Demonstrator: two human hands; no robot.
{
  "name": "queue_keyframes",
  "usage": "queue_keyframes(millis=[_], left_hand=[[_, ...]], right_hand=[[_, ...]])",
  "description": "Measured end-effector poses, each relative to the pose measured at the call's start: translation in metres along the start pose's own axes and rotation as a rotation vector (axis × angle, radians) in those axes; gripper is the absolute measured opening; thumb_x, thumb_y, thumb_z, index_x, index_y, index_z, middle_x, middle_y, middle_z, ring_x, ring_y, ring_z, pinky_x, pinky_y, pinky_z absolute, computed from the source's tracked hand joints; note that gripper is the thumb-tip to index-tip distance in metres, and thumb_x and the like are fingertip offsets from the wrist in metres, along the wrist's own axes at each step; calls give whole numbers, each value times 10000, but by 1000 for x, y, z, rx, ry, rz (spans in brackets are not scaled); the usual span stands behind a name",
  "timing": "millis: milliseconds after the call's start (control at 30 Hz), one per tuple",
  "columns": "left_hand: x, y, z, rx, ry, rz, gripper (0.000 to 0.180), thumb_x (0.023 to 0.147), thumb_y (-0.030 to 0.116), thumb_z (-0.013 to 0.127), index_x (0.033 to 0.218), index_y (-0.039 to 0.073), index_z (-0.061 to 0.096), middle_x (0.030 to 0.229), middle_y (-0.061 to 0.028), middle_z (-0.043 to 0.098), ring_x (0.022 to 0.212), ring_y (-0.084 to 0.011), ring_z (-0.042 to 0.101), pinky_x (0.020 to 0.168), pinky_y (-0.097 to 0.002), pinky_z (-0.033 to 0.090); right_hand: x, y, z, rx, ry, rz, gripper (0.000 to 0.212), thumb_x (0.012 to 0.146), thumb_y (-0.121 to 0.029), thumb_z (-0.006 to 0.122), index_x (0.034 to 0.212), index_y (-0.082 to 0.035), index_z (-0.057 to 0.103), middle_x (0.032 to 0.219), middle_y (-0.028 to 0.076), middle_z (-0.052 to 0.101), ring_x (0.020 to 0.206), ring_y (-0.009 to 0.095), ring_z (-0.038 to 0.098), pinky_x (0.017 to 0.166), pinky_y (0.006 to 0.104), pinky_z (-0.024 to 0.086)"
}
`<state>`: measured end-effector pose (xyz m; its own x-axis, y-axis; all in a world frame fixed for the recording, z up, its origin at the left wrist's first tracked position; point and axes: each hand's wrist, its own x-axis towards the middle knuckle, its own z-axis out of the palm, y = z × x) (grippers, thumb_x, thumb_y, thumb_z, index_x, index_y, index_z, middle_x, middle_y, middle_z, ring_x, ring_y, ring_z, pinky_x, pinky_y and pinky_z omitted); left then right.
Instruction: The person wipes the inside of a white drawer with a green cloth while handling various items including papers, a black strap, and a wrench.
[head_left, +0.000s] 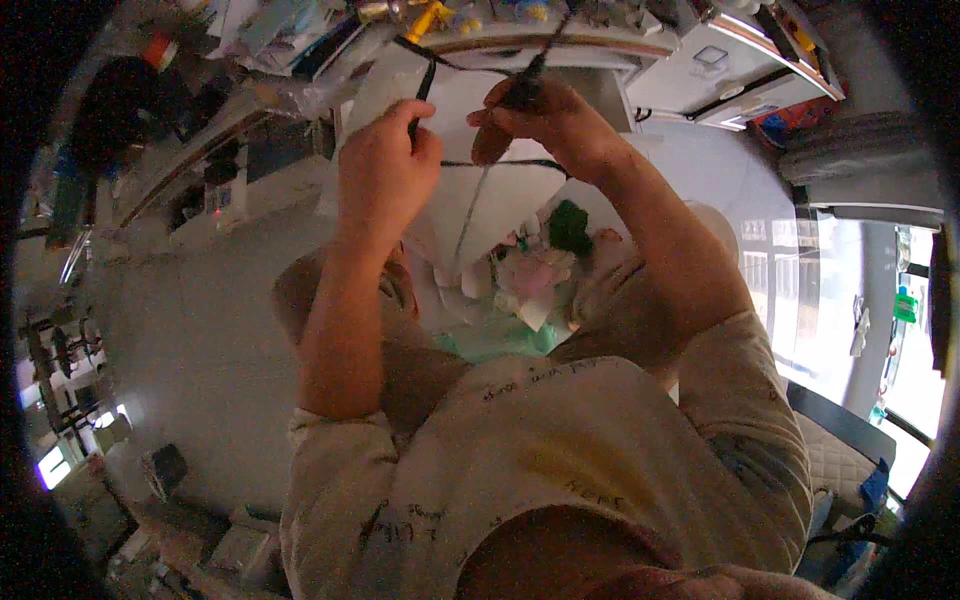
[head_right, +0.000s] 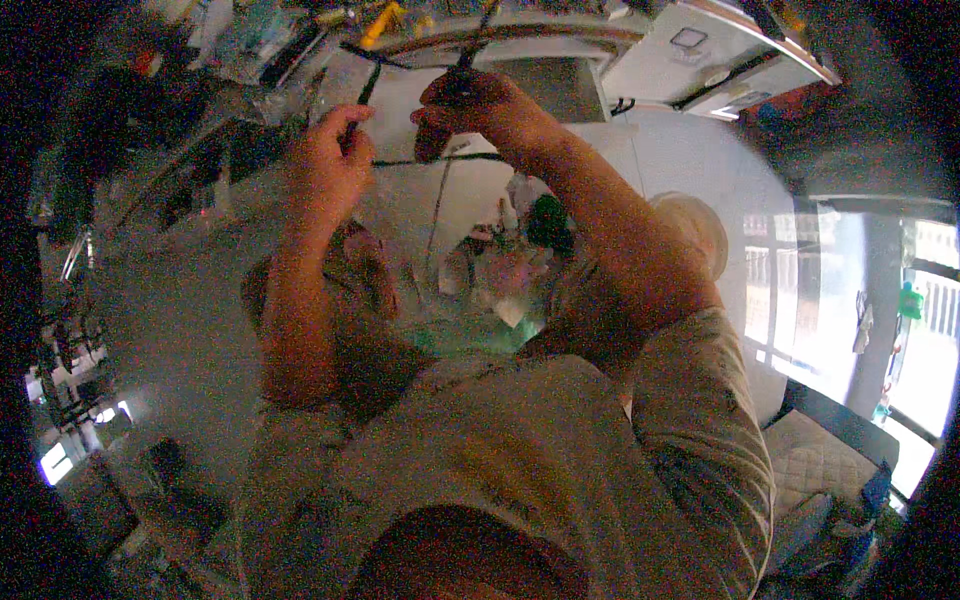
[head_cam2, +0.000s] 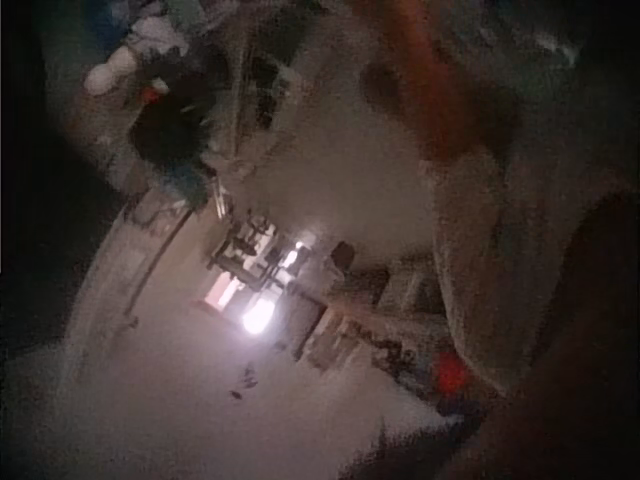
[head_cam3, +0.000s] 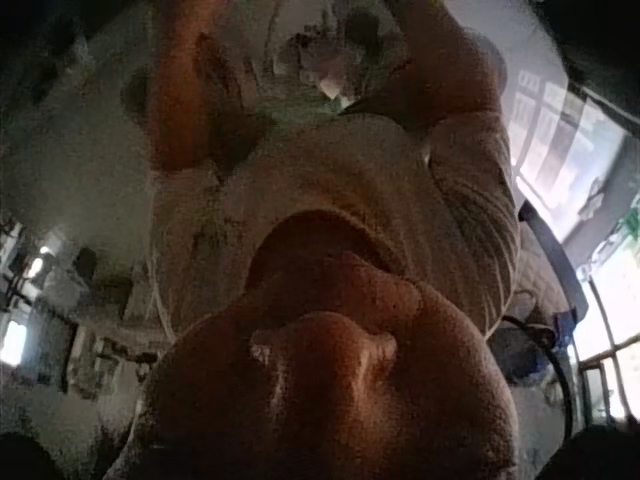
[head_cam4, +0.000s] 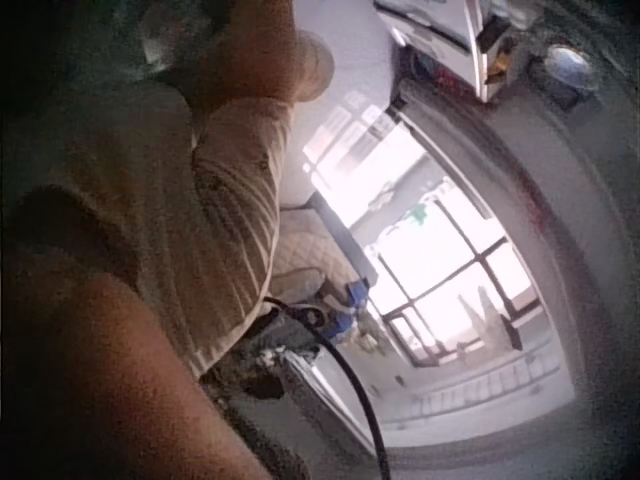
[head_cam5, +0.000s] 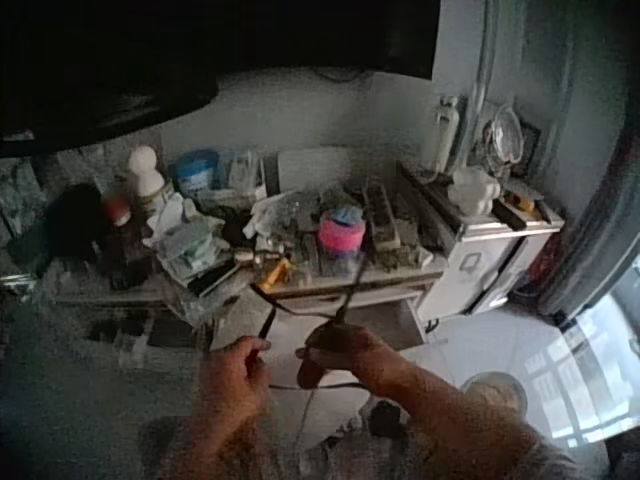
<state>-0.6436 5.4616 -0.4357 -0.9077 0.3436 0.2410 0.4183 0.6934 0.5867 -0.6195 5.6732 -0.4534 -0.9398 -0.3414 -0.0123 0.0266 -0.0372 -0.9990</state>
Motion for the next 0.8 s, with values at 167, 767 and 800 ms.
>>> queue_keyframes(millis=[167, 767, 800], left_hand=[[0, 4, 5, -54, -15, 12, 323, 762, 95, 534, 1084, 93, 535, 704, -164, 618, 693, -361, 607, 656, -428, 483], [-10, -7, 35, 17, -129, 60, 175, 750, 134, 556, 902, 52, 588, 792, -156, 647, 766, -339, 624, 717, -431, 492], [-10, -7, 36, 29, -137, 60, 166, 749, 133, 558, 893, 54, 586, 788, -155, 647, 761, -342, 624, 714, -433, 493]], right_hand=[[-9, 35, 4, -163, 13, 42, 189, 819, -115, 605, 955, 16, 606, 763, 64, 606, 742, 128, 568, 735, 271, 452], [-13, 186, 5, -455, -147, 447, 204, 795, -206, 630, 929, -60, 679, 782, 34, 657, 638, 94, 568, 617, 283, 472], [-12, 193, 2, -432, -139, 459, 216, 799, -220, 634, 940, -64, 682, 794, 39, 665, 638, 98, 573, 620, 289, 477]])
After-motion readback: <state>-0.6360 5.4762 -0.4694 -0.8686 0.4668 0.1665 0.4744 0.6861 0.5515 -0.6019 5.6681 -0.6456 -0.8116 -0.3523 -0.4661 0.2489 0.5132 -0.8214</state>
